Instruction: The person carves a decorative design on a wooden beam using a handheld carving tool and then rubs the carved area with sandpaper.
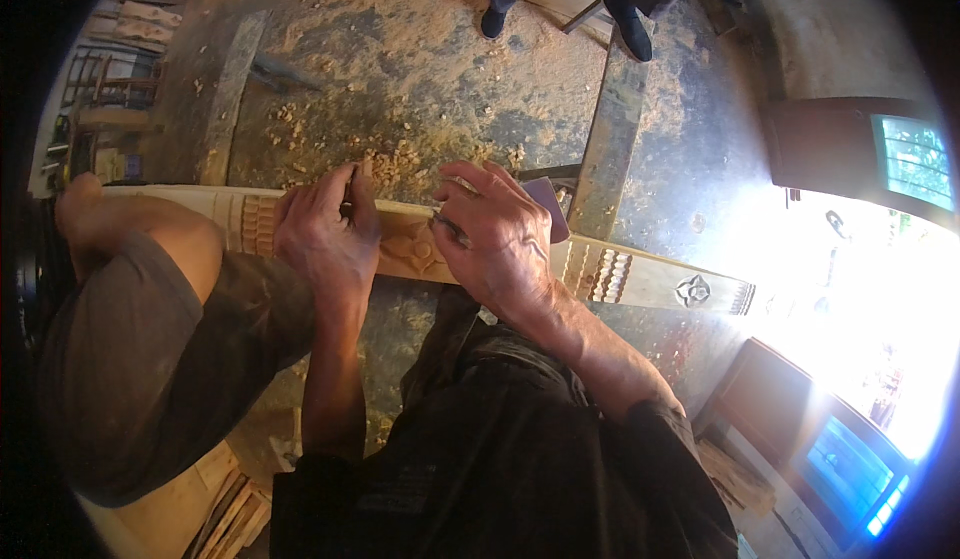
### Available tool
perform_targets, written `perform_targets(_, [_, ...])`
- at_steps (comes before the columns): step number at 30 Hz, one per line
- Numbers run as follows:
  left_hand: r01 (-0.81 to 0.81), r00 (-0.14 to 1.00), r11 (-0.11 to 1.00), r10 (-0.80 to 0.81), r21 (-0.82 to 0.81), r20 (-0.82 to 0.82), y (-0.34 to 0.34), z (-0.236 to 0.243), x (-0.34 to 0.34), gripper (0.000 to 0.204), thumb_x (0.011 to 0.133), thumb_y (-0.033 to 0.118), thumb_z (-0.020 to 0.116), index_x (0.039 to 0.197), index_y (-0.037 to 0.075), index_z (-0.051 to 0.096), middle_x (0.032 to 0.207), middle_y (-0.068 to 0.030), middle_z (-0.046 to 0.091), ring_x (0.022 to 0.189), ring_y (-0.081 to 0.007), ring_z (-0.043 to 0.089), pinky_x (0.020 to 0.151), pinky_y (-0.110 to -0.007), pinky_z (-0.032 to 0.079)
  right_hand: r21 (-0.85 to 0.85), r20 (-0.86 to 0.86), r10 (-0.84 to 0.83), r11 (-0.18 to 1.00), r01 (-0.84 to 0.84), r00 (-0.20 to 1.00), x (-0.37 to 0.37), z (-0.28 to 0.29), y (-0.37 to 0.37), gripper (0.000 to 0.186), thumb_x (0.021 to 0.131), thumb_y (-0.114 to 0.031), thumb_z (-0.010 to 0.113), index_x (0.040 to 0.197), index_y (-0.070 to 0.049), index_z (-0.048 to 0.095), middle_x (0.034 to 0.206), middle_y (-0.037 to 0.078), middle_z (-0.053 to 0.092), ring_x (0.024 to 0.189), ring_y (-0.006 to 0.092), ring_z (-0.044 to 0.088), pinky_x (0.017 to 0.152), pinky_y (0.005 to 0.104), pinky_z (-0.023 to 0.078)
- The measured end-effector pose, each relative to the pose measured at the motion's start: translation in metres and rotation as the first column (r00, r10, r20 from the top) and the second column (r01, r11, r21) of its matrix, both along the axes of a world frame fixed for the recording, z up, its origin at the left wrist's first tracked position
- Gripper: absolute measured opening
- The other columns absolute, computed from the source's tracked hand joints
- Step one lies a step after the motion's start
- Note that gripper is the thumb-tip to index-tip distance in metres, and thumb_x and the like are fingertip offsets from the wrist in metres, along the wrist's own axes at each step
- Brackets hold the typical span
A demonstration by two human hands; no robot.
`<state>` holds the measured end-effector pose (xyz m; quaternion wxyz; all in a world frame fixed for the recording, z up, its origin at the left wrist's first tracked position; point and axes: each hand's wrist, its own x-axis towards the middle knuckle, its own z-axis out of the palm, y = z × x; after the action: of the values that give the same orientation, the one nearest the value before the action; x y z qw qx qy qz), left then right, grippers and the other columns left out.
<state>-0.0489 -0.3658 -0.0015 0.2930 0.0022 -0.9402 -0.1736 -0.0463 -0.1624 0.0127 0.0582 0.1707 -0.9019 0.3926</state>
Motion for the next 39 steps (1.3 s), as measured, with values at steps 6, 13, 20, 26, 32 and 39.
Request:
perform_targets(6, [0.000,1.000,1.000,0.000,0.016,0.023,-0.001,0.004,0.001,0.007,0.097,0.013,0.086,0.096,0.010,0.080,0.081,-0.0057,0.079,0.075,-0.0293,0.074,0.083,-0.042,0.059,0.071,-0.073,0.041,0.997,-0.036,0.996,-0.005,0.006,0.001,0.016,0.088,-0.010,0.084,0.104,-0.007,0.080,0.133,0.009,0.080,0.113,0.0342,0.080,0.088,0.0463,0.066])
perform_targets(13, [0.001,1.000,0.999,-0.001,0.046,-0.001,-0.002,0.002,0.001,0.007,0.095,0.011,0.086,0.094,0.011,0.079,0.081,-0.0057,0.079,0.073,-0.0291,0.074,0.083,-0.042,0.059,0.125,0.173,0.199,0.967,-0.222,0.965,-0.014,0.022,0.016,0.017,0.089,-0.010,0.083,0.105,-0.008,0.079,0.137,0.009,0.079,0.112,0.0343,0.080,0.089,0.0461,0.066])
perform_targets(20, [-0.006,1.000,0.998,0.008,0.060,-0.026,0.000,0.000,0.000,0.006,0.095,0.012,0.087,0.096,0.011,0.081,0.083,-0.0047,0.080,0.075,-0.0277,0.075,0.083,-0.042,0.059,-0.004,0.215,0.146,0.989,-0.148,0.966,-0.005,0.013,0.011,0.017,0.090,-0.008,0.081,0.107,-0.007,0.080,0.138,0.012,0.079,0.115,0.0346,0.080,0.091,0.0463,0.066])
perform_targets(26, [-0.002,1.000,0.999,0.002,0.033,-0.011,-0.002,-0.002,0.001,0.007,0.094,0.013,0.088,0.096,0.011,0.081,0.084,-0.0048,0.081,0.076,-0.0275,0.075,0.083,-0.042,0.059,0.074,0.110,0.242,0.965,-0.251,0.964,-0.012,0.015,0.035,0.014,0.090,-0.007,0.083,0.103,-0.006,0.080,0.135,0.011,0.079,0.122,0.0342,0.078,0.093,0.0475,0.066])
perform_targets(32, [-0.024,0.999,1.000,0.024,0.006,0.025,-0.002,-0.002,0.002,0.006,0.095,0.013,0.087,0.095,0.012,0.081,0.084,-0.0051,0.081,0.074,-0.0284,0.074,0.084,-0.041,0.059,0.097,0.017,0.234,0.967,-0.235,0.972,-0.012,0.019,0.018,0.015,0.088,-0.006,0.084,0.102,-0.006,0.080,0.133,0.011,0.079,0.127,0.0335,0.075,0.098,0.0463,0.065])
perform_targets(39, [-0.013,1.000,1.000,0.013,0.008,0.008,0.001,0.000,0.000,0.006,0.095,0.013,0.087,0.094,0.012,0.081,0.082,-0.0054,0.080,0.075,-0.0284,0.074,0.084,-0.042,0.059,0.082,0.032,0.203,0.975,-0.205,0.979,-0.008,0.013,0.019,0.017,0.088,-0.007,0.085,0.105,-0.006,0.082,0.134,0.012,0.079,0.123,0.0334,0.078,0.095,0.0450,0.065])
